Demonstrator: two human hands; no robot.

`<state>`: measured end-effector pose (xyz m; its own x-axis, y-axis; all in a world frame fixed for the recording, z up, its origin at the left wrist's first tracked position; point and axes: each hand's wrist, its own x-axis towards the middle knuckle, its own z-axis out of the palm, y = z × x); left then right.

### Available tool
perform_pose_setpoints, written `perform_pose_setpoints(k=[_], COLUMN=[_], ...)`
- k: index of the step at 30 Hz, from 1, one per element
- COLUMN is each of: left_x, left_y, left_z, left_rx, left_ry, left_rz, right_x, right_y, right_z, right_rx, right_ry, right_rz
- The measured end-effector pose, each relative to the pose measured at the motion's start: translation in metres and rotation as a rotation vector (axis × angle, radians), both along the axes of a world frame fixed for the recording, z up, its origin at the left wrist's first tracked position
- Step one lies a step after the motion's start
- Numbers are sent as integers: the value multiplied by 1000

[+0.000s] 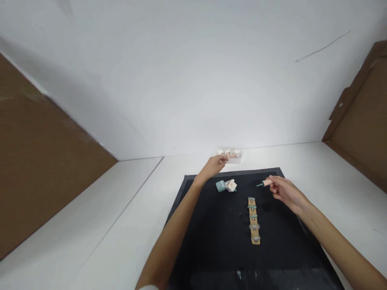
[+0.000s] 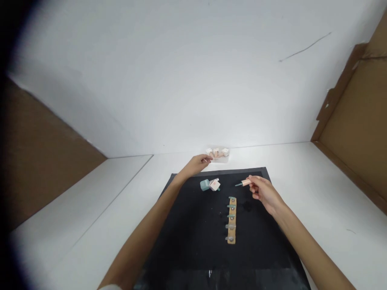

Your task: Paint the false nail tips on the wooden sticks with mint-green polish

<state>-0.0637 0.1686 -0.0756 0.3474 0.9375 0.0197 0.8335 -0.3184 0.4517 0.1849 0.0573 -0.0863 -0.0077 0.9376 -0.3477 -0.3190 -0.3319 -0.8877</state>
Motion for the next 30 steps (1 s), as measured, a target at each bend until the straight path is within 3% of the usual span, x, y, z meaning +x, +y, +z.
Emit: perform_pose_setpoints(k=[5, 10, 18, 26, 30], left_x=[41, 54, 47, 4, -4], left_y=[53, 78, 94, 90, 86], left_z=[1, -5, -6, 3, -2], left_rx=[-2, -79, -206, -195, -162], left_ry=[152, 280, 387, 364, 360], left_rz=[242, 345, 288, 255, 267], right_x=[3, 6, 7, 18, 17], right_y=[2, 3, -1, 2, 3], right_z=[-4, -3, 7, 3, -1], right_rx=[2, 29, 64, 43, 33], right_ry=[-26, -65, -103, -81, -59], right_rz=[-13, -22, -25, -40, -34])
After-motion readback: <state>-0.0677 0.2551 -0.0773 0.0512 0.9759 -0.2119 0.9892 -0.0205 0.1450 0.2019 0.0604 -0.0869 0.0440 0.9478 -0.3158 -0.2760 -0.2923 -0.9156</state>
